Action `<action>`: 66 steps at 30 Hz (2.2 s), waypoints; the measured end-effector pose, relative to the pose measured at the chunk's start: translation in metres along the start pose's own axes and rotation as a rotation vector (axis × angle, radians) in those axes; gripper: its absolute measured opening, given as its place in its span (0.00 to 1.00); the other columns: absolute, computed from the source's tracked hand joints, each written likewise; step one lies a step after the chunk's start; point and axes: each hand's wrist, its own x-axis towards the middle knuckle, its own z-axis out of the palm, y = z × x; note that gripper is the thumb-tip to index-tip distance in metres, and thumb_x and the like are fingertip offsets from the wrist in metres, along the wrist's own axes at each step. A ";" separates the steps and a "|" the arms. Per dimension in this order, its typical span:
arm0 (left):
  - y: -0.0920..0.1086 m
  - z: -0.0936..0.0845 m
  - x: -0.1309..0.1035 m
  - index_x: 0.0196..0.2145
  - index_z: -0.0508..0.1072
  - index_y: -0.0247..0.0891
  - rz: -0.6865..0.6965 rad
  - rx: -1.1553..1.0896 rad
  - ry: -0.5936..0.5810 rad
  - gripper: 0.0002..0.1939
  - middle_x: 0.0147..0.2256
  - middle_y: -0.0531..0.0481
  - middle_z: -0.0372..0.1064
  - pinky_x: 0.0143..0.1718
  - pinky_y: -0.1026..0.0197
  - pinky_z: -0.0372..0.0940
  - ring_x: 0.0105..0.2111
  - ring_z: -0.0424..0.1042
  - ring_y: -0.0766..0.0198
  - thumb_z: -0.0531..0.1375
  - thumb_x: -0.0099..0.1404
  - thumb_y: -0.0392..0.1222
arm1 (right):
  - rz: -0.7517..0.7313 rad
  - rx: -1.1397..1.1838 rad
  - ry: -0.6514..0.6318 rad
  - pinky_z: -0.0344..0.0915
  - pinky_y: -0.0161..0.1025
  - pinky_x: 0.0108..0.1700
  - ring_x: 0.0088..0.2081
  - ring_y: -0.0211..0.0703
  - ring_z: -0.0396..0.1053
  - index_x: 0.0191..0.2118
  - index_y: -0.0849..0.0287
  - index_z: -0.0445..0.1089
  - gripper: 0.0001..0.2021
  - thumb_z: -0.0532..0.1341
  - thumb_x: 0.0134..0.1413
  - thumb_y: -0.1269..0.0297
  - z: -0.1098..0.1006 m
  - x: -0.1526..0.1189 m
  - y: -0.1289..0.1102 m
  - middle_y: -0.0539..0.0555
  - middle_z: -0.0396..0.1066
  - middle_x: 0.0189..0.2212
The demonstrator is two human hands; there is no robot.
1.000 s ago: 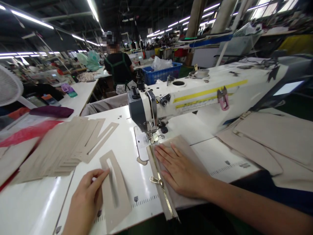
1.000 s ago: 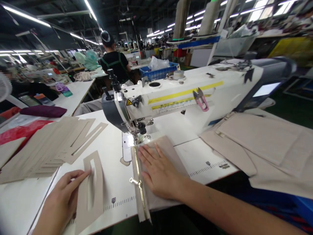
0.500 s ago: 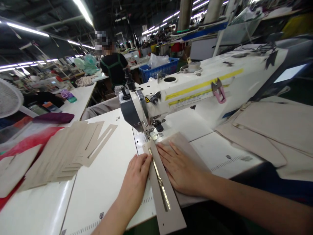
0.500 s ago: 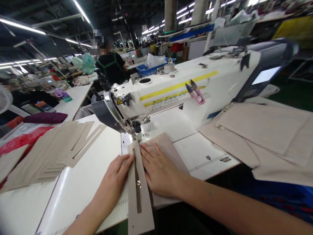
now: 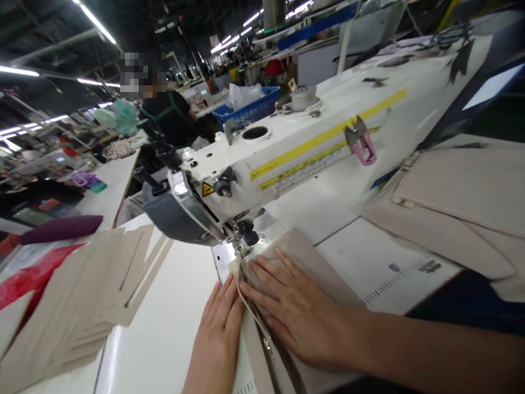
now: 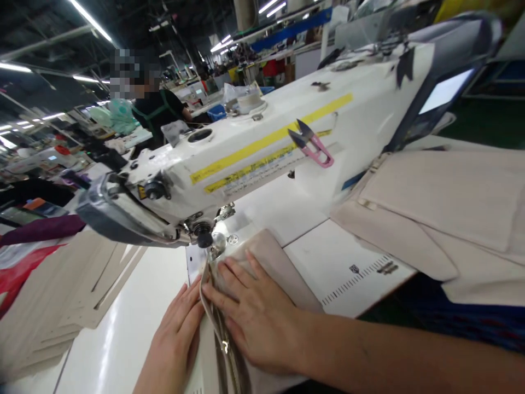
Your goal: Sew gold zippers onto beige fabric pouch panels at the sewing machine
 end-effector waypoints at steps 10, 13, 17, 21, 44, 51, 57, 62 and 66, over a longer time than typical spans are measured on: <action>-0.008 -0.001 0.003 0.61 0.50 0.41 0.013 -0.017 0.005 0.30 0.57 0.41 0.59 0.50 0.49 0.66 0.56 0.60 0.54 0.45 0.62 0.27 | 0.029 0.112 0.013 0.35 0.60 0.62 0.64 0.55 0.39 0.63 0.57 0.50 0.24 0.47 0.63 0.60 -0.009 0.002 0.002 0.64 0.46 0.63; -0.010 -0.002 0.004 0.61 0.52 0.42 0.007 -0.041 -0.007 0.30 0.56 0.43 0.60 0.48 0.51 0.67 0.55 0.62 0.54 0.46 0.62 0.28 | 0.035 0.121 0.023 0.35 0.59 0.62 0.64 0.55 0.40 0.63 0.57 0.51 0.24 0.47 0.63 0.60 -0.011 0.002 0.002 0.62 0.47 0.63; -0.011 -0.004 0.005 0.59 0.55 0.41 -0.007 -0.044 -0.016 0.29 0.56 0.43 0.61 0.47 0.52 0.67 0.53 0.64 0.53 0.46 0.61 0.29 | 0.029 0.117 0.040 0.35 0.59 0.62 0.64 0.55 0.40 0.63 0.59 0.51 0.24 0.47 0.63 0.61 -0.011 0.000 0.003 0.63 0.47 0.63; -0.008 -0.003 0.007 0.60 0.53 0.37 0.030 0.031 0.011 0.29 0.56 0.39 0.61 0.45 0.52 0.68 0.53 0.64 0.52 0.45 0.61 0.29 | 0.028 0.121 0.051 0.34 0.59 0.63 0.64 0.54 0.39 0.62 0.59 0.51 0.23 0.46 0.63 0.61 -0.011 0.000 0.002 0.63 0.47 0.63; 0.013 0.003 0.012 0.48 0.68 0.32 -0.082 0.111 0.143 0.18 0.48 0.37 0.68 0.46 0.52 0.68 0.50 0.67 0.55 0.45 0.67 0.30 | -0.070 -0.172 -0.014 0.43 0.59 0.62 0.64 0.52 0.39 0.65 0.65 0.44 0.29 0.48 0.58 0.71 0.001 0.003 -0.002 0.62 0.45 0.63; -0.003 0.017 0.032 0.49 0.68 0.31 -0.086 0.084 0.110 0.19 0.48 0.37 0.69 0.49 0.51 0.65 0.51 0.66 0.55 0.44 0.66 0.29 | -0.072 -0.283 0.001 0.52 0.59 0.59 0.63 0.55 0.46 0.64 0.69 0.45 0.29 0.49 0.58 0.70 -0.002 0.021 0.015 0.65 0.50 0.61; -0.012 0.026 0.040 0.50 0.65 0.29 -0.058 0.080 0.163 0.20 0.47 0.36 0.68 0.48 0.51 0.66 0.50 0.67 0.53 0.43 0.64 0.27 | -0.115 -0.281 0.064 0.55 0.56 0.58 0.60 0.54 0.53 0.65 0.67 0.40 0.31 0.49 0.57 0.71 -0.005 0.032 0.024 0.64 0.55 0.59; -0.012 0.030 0.042 0.52 0.63 0.25 -0.089 0.060 0.229 0.20 0.46 0.34 0.68 0.47 0.51 0.68 0.50 0.66 0.52 0.42 0.66 0.29 | -0.147 -0.325 0.108 0.57 0.56 0.57 0.58 0.54 0.56 0.65 0.67 0.40 0.33 0.50 0.55 0.71 -0.001 0.032 0.030 0.64 0.55 0.59; -0.009 0.039 0.039 0.56 0.59 0.29 -0.081 0.051 0.248 0.21 0.50 0.36 0.66 0.47 0.52 0.67 0.53 0.63 0.53 0.43 0.67 0.29 | -0.160 -0.342 0.101 0.55 0.58 0.58 0.60 0.55 0.53 0.65 0.68 0.42 0.32 0.50 0.54 0.70 0.004 0.028 0.035 0.64 0.54 0.59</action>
